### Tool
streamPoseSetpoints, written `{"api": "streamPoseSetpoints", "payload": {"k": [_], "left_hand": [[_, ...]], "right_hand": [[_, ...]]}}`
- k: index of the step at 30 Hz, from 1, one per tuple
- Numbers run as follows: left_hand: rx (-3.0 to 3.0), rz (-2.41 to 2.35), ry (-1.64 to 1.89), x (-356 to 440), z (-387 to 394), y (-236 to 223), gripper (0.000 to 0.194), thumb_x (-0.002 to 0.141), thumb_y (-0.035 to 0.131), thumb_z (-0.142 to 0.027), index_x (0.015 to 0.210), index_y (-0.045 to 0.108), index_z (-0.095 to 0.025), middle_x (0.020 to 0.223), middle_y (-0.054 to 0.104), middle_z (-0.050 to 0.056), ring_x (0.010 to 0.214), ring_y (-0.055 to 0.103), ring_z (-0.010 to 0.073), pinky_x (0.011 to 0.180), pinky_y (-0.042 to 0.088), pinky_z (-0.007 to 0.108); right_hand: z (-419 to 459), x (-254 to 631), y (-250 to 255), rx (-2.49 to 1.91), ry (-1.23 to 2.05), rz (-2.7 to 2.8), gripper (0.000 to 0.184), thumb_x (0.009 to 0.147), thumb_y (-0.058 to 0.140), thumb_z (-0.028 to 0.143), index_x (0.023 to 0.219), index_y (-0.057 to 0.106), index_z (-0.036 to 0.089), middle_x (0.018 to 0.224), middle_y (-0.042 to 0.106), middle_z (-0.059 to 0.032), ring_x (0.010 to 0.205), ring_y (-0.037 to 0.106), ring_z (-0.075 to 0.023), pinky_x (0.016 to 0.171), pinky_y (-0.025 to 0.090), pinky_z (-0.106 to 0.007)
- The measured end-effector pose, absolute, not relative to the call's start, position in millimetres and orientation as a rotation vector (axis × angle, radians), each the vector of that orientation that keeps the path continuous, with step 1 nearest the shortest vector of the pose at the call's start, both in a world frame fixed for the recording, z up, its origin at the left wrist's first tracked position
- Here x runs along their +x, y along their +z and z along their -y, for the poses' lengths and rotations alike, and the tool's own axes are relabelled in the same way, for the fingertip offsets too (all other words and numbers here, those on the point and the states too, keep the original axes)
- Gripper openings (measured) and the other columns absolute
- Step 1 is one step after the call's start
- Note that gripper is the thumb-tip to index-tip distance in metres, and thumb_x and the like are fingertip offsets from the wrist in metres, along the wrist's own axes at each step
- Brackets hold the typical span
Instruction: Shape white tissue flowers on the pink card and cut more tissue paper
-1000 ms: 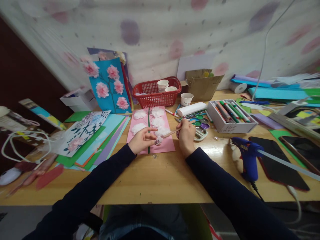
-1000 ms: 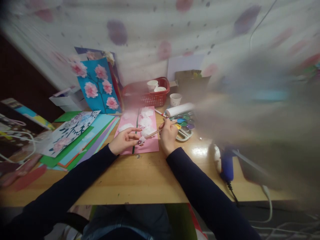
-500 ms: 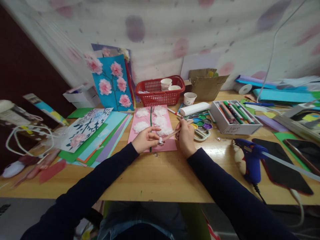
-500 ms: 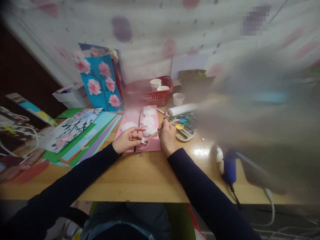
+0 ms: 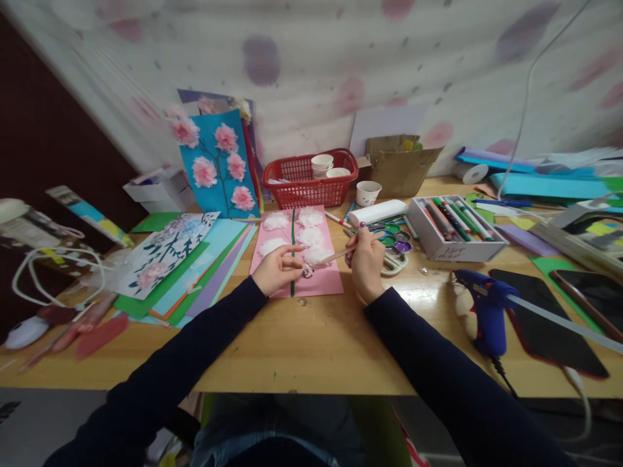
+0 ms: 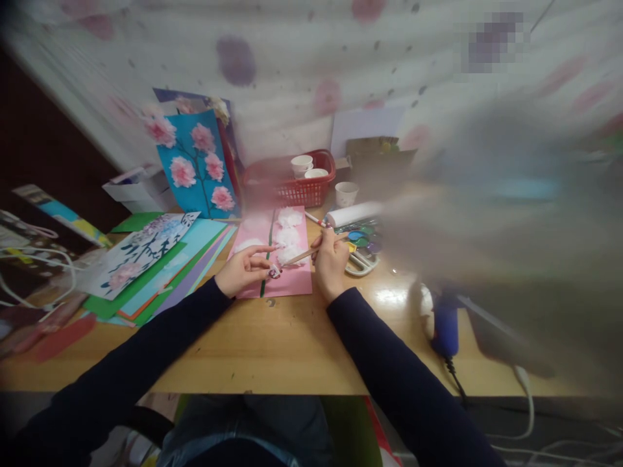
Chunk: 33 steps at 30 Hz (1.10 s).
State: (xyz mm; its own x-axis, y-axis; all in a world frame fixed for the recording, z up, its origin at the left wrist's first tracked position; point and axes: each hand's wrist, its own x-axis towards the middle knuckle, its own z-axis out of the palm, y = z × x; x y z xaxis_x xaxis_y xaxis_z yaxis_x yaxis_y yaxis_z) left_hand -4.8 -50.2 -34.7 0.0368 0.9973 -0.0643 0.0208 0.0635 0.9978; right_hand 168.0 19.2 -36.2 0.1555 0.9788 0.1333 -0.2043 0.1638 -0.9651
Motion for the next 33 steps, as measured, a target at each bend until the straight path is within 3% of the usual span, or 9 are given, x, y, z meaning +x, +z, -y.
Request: {"api": "streamPoseSetpoints", "payload": {"k": [8, 14, 22, 33], "left_hand": [[1.352, -1.347, 1.164, -4, 48, -21, 0.053, 0.060, 0.066, -0.007, 0.110, 0.048, -0.013, 0.075, 0.060, -0.002, 0.062, 0.062, 0.0090, 0.065, 0.049, 0.025], [1.644, -1.473, 1.037, 12, 34, -15, 0.065, 0.062, 0.066, -0.007, 0.122, 0.040, -0.013, 0.072, 0.065, 0.000, 0.068, 0.064, 0.0136, 0.070, 0.050, 0.028], [2.143, -1.642, 0.759, 26, 15, -14, 0.063, 0.068, 0.061, -0.006, 0.126, 0.038, -0.014, 0.081, 0.072, 0.004, 0.074, 0.067, 0.0188, 0.071, 0.047, 0.030], [2.201, -1.531, 0.642, 18, 9, -11, 0.070, 0.068, 0.058, -0.003, 0.132, 0.031, -0.014, 0.078, 0.073, 0.004, 0.077, 0.067, 0.0184, 0.072, 0.045, 0.028]], "right_hand": [[-30, 178, -46, -1.095, 0.586, 1.444, 0.048, 0.089, 0.036, 0.036, 0.047, 0.053, 0.020, 0.039, 0.046, 0.0026, 0.042, 0.047, -0.0114, 0.049, 0.035, -0.025], [-30, 176, -47, -1.093, 0.520, 1.472, 0.046, 0.091, 0.035, 0.037, 0.052, 0.054, 0.020, 0.041, 0.048, 0.0026, 0.042, 0.046, -0.0116, 0.049, 0.033, -0.025], [-30, 176, -48, -1.096, 0.549, 1.478, 0.047, 0.091, 0.033, 0.038, 0.052, 0.053, 0.020, 0.044, 0.051, 0.0016, 0.044, 0.049, -0.0120, 0.052, 0.035, -0.025], [-25, 175, -40, -1.140, 0.491, 1.421, 0.048, 0.091, 0.031, 0.034, 0.051, 0.054, 0.020, 0.045, 0.051, 0.0006, 0.046, 0.050, -0.0123, 0.055, 0.037, -0.027]]}}
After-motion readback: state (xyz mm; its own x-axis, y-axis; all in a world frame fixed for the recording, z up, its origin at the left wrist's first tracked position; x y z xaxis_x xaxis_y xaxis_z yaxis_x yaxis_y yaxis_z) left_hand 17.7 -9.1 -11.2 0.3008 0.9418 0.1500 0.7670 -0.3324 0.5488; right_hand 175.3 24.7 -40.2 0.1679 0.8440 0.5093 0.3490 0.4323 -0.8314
